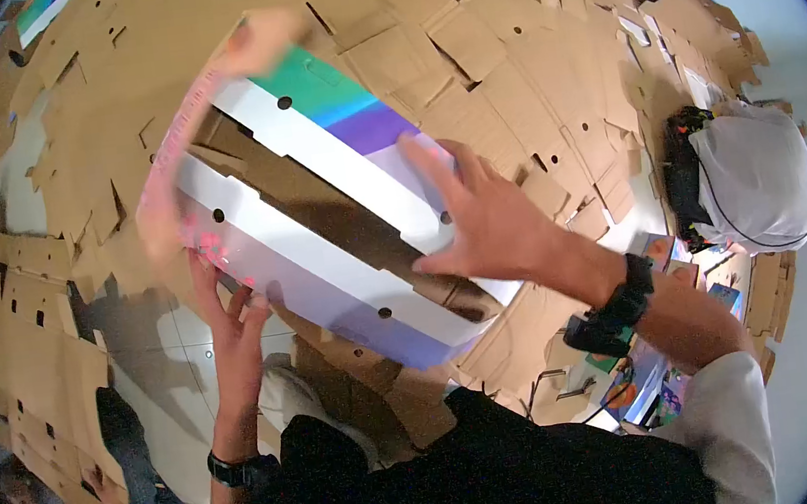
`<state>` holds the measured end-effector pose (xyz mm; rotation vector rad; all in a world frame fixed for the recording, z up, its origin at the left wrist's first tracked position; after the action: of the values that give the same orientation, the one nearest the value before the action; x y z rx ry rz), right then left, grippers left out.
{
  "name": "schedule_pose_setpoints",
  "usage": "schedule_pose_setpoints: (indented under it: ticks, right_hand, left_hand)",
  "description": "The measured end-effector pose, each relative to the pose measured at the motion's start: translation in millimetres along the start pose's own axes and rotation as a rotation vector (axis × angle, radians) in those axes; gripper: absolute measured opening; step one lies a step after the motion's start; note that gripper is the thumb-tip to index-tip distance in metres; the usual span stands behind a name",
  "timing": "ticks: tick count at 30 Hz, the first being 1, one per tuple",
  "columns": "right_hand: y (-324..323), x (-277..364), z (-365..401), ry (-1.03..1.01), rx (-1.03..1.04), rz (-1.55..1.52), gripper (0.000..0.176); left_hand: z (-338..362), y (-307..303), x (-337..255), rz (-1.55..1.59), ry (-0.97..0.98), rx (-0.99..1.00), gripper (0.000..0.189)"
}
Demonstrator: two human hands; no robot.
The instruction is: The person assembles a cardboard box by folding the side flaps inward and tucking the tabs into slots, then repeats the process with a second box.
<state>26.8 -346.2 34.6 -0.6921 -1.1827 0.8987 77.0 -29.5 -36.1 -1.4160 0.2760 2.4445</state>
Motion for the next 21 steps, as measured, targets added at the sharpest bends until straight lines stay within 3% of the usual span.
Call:
schedule_pose_setpoints:
  ticks: [2,5,8,14,16,19,21]
  right_hand:
    - [-8,9,4,-0.071,-0.052,0.061,0.115]
    - [-22,16,-5,-0.04,-0.117,-0.126,0.112]
    - [-57,29,-11,-0.049,-0.183,-0.134,0.103]
    - [-84,44,-30,-0.106,-0.286,-0.189,0.09]
    - [-98,52,-31,-0.03,-0.284,-0.259,0.085]
    - [-113,65,-32,-0.198,-0.395,-0.497,0.075]
    - [-122,56,-33,-0.137,-0.408,-0.572,0.064]
  left_hand:
    - [-1,14,-6,-0.118,0.103,-0.004,0.101]
    - [-8,2,-24,-0.153,0.103,-0.046,0.101]
    - [-21,-14,-41,0.033,0.094,-0.088,0.099]
    - [-48,-12,-88,-0.04,0.383,-0.085,0.101]
    - [-46,-6,-107,-0.092,0.474,-0.057,0.098]
    - [-43,-10,-134,-0.112,0.578,-0.039,0.088]
    - [-45,-14,-147,-0.041,0.596,-0.031,0.079]
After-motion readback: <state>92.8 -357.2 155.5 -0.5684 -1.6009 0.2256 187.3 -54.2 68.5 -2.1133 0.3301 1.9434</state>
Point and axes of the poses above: each hand's wrist, its own z-axis away from the middle knuckle, its own y-axis out of the palm, x = y × z, the point moved 9 cm from there along -z, towards the middle knuckle, and after that the axes turned 6 degrees about -y, right-handed, at the moved point
